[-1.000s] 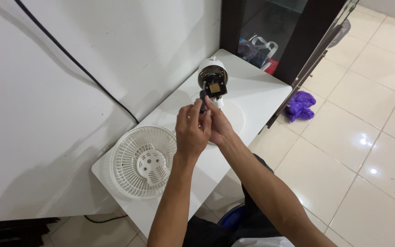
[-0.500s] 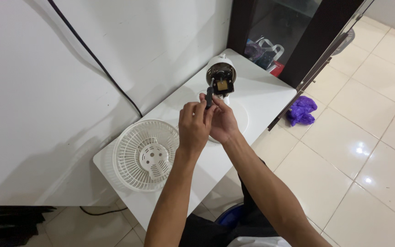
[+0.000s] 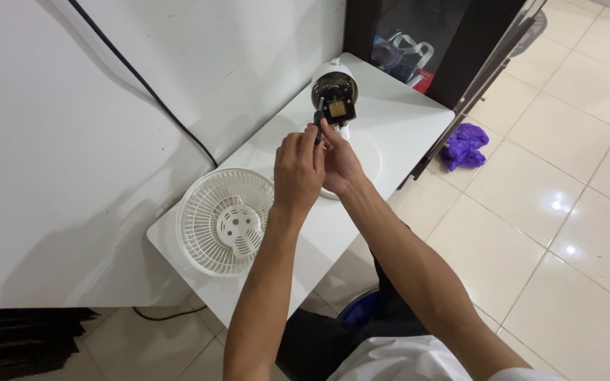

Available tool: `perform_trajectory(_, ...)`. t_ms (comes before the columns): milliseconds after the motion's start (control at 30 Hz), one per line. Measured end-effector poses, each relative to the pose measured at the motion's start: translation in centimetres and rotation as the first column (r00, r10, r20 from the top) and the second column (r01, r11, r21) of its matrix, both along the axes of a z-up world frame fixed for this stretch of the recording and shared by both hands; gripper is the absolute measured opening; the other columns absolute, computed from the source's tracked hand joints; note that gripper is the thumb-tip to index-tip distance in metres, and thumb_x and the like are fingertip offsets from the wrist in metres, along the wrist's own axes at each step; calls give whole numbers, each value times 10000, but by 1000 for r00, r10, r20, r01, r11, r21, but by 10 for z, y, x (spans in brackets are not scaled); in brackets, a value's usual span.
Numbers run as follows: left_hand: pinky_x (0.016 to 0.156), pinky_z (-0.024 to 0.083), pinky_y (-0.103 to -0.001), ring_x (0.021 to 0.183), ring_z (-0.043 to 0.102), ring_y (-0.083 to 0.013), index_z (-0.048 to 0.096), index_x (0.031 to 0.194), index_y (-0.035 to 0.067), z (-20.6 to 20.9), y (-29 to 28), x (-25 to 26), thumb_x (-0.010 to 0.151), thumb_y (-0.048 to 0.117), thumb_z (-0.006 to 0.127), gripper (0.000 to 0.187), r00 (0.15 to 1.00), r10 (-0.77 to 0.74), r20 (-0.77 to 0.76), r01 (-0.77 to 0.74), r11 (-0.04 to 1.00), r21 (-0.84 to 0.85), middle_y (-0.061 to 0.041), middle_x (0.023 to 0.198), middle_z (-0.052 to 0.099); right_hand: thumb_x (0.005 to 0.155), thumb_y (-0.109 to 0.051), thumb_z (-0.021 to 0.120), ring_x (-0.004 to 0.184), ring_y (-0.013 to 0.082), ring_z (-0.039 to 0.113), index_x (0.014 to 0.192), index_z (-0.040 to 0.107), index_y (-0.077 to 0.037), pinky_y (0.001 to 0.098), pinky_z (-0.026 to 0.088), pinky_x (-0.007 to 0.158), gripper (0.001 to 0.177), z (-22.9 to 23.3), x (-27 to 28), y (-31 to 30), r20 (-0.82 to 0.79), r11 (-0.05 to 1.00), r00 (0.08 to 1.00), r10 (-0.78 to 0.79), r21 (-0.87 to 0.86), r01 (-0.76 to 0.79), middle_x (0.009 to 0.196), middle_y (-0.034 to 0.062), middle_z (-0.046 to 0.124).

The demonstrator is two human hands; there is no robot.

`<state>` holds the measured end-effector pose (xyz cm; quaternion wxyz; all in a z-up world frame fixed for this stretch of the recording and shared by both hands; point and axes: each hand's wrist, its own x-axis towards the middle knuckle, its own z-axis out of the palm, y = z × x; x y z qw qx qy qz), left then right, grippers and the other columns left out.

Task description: The person uses a screwdriver to work on the internal components of a small white electrical appliance placed on a white table. The person repeatedly tightens and adjusts screws inside the device's housing while holding it steady with the other hand.

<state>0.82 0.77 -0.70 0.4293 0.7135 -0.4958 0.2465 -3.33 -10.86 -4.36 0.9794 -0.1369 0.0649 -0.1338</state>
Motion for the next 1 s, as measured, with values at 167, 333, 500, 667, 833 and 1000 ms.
perform_trajectory(167,826,538,-432,935,656,-303,628,1235,-8,2,-2,5,996,165,692,301,1000,15,1,-15,1000,18,-136,1028,640,962,-398,701,962,194,670,1019,719,-92,380,554,920,312,6,4,1,-93,1000,995,-29,-2,29,973,32,705)
perform_trajectory(333,786,519,-437,877,655,-297,645,1202,3,4,-3,8,1005,220,712,301,999,44,-20,-43,999,29,-130,978,648,953,-300,654,973,209,656,1031,729,-73,397,534,946,251,2,0,-5,-112,997,991,-69,-33,66,993,48,698)
perform_trajectory(500,757,510,-436,847,666,-287,647,1176,32,17,-4,9,993,245,730,293,997,80,-11,-80,997,23,-110,950,653,956,-269,634,913,189,665,973,718,-92,379,549,904,196,3,3,-11,-163,994,983,-83,-86,70,933,36,685)
perform_trajectory(667,783,522,-435,859,667,-282,612,1272,18,23,-1,5,984,209,707,359,999,19,-36,-18,999,30,-123,975,648,1019,-283,661,810,142,643,916,710,-88,323,538,816,226,4,5,-11,-92,997,994,-54,-63,48,877,10,689)
perform_trajectory(833,833,539,-431,910,676,-281,603,1282,20,16,-1,3,985,148,669,330,1000,15,13,-15,999,41,-128,1019,647,992,-316,665,868,174,655,885,702,-95,355,552,852,248,14,0,-7,-126,996,991,-37,-84,26,868,26,680)
perform_trajectory(1000,776,536,-426,837,671,-305,612,1252,-2,8,-4,7,1008,158,677,298,999,42,4,-42,997,71,-148,983,660,990,-336,653,990,177,630,1032,729,-75,368,538,928,275,28,-3,2,-196,995,978,-71,-82,55,955,23,688)
